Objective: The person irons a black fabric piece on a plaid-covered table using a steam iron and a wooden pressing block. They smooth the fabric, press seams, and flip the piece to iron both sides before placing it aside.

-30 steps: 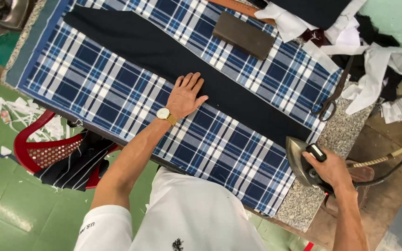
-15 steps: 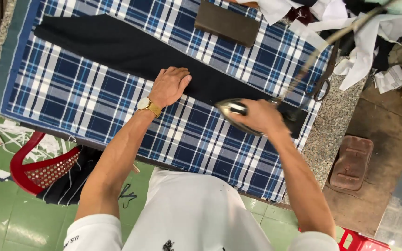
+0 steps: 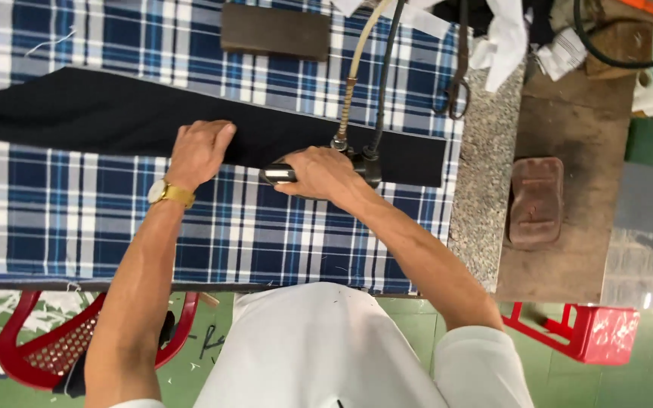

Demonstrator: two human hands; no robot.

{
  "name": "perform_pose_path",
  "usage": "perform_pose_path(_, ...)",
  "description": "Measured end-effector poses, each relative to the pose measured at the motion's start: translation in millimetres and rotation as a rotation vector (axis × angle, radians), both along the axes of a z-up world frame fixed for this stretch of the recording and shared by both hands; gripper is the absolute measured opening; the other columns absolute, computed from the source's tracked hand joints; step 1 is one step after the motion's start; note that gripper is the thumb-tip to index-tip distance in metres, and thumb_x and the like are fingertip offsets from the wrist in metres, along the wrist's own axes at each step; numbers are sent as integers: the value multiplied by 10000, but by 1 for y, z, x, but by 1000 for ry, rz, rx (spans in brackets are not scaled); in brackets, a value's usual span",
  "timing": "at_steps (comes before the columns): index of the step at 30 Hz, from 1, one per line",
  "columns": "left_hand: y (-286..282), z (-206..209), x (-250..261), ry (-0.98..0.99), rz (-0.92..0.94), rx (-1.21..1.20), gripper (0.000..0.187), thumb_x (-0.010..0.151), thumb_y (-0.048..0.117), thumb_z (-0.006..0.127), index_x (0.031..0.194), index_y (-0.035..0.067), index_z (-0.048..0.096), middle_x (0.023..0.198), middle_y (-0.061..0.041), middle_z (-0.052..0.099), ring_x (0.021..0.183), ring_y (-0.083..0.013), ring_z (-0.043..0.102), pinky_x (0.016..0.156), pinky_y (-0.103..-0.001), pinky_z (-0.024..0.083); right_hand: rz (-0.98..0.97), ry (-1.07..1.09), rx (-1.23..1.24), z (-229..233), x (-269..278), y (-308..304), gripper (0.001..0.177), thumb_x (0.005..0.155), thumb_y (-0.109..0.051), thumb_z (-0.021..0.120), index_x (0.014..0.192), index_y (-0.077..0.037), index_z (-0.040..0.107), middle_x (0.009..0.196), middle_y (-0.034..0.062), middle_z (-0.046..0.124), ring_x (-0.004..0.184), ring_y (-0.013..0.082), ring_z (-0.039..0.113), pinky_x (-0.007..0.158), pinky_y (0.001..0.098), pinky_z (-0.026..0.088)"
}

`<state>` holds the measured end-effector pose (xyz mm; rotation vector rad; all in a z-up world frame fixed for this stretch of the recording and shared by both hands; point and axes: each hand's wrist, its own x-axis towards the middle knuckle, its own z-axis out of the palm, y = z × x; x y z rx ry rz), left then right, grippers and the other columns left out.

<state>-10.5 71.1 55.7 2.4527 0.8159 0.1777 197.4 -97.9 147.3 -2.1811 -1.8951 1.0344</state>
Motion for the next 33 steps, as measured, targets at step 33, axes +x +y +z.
perform_pose_path(33, -13, -18, -22, -128, 49, -81, 677, 1102, 591, 274, 1347, 88, 655, 1416, -130, 637, 1346, -285, 557, 1137, -451, 341, -284, -132, -157, 27, -23, 8, 535, 871, -574, 715, 1209, -161, 751, 1046, 181, 779, 989, 373, 743, 807, 453, 603)
